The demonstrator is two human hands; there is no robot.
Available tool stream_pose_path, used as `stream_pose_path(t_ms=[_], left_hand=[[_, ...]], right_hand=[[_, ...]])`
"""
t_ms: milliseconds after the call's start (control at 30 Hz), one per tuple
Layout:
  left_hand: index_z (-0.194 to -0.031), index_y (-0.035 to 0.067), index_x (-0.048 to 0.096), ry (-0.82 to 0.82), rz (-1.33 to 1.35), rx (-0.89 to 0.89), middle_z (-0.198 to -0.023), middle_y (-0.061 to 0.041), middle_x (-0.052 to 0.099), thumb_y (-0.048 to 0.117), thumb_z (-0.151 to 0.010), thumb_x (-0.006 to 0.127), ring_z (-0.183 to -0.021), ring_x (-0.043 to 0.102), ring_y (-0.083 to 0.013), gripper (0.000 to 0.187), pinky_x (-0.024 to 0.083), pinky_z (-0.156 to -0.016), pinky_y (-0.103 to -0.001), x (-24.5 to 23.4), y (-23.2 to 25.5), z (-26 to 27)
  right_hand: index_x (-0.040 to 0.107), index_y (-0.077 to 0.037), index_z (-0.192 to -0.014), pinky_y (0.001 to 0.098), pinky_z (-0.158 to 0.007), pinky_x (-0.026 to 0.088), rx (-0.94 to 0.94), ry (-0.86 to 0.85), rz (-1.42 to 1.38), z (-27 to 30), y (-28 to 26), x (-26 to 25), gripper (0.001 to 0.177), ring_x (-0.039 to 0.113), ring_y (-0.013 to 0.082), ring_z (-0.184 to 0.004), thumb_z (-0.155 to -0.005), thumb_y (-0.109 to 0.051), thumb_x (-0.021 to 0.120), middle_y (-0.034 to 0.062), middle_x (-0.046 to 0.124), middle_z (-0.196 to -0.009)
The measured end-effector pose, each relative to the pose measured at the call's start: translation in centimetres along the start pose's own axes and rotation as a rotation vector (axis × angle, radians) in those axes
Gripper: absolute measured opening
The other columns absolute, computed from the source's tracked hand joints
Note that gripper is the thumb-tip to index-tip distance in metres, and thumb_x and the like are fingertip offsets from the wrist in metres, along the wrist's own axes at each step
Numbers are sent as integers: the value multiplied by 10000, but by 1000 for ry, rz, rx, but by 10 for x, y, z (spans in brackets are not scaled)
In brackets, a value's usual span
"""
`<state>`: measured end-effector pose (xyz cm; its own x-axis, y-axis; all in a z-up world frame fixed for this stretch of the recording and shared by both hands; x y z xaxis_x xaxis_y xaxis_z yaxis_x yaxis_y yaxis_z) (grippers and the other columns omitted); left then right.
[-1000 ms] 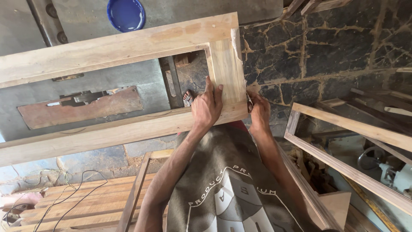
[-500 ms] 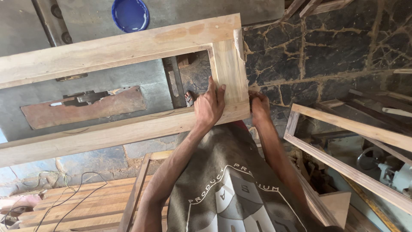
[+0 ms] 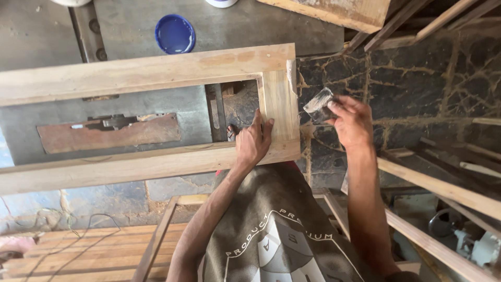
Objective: The person sands the surfaces and edges of a wooden frame using a small piece of sandpaper, handling the frame at various angles on a workbench.
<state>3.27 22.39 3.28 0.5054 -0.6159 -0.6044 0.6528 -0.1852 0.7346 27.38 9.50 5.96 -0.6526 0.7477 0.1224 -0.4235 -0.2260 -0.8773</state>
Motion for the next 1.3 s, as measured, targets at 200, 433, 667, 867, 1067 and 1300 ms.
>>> stream_pose_path(t_ms=[200, 433, 667, 867, 1067, 1300], left_hand=[[-1402, -88, 527, 20, -15, -27, -619, -253, 665, 407, -1017, 530, -540, 682, -426, 626, 533, -541, -536, -8, 5, 2], [-1367, -96, 557, 54, 14, -26, -623, -265, 655, 392, -1018, 530, -537, 679, -432, 600, 534, -531, -537, -13, 6, 2], [-1002, 14, 663, 49, 52, -74, -676, -236, 671, 406, -1085, 532, -659, 670, -464, 422, 498, -624, -558, -6, -6, -2], [-1190, 18, 625, -5, 301, -124, -646, -188, 725, 369, -1007, 560, -587, 738, -324, 401, 559, -592, -448, -21, -6, -1], [-1367, -42, 560, 217, 265, 20, -944, -129, 785, 217, -1006, 564, -614, 745, -179, 445, 594, -466, -340, -60, -20, 12], [-1330, -31, 630, 515, 265, 1, -920, -140, 784, 169, -1040, 628, -842, 770, -218, 352, 606, -751, -371, -111, -50, 64]], right_hand=[[714, 23, -1152, 291, -456, 555, -424, -182, 920, 7, -43, 58, 200, 699, 169, -635, -1006, -72, 617, 167, 747, -876], [744, -3, -1116, 419, -971, 579, -1023, -448, 1488, 57, -42, 130, 278, 688, 268, -1078, -841, 19, 705, 130, 770, -1096], [778, -33, -1087, 306, -774, 634, -661, -734, 1386, 72, -5, 103, 319, 732, 222, -916, -821, 75, 638, 139, 773, -1089], [775, -33, -1065, 326, -715, 593, -147, -372, 593, 21, -37, 28, 144, 704, 184, -783, -948, -25, 690, 119, 778, -965], [758, -5, -1064, 283, -671, 590, -455, -197, 448, -4, -57, 32, 108, 701, 128, -767, -957, -14, 746, 103, 749, -927], [729, 41, -1062, 345, -671, 614, -1249, -227, 987, -8, -70, 98, 85, 716, 224, -831, -980, 18, 730, 147, 718, -1006]])
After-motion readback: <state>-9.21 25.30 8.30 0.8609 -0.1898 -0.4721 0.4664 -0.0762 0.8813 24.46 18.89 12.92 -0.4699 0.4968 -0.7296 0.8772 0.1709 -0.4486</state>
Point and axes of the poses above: each hand's wrist, its own z-axis away from the middle knuckle, its own x-axis out of the palm, y = z × x, the point moved 10 cm from there along -z, towards the middle knuckle
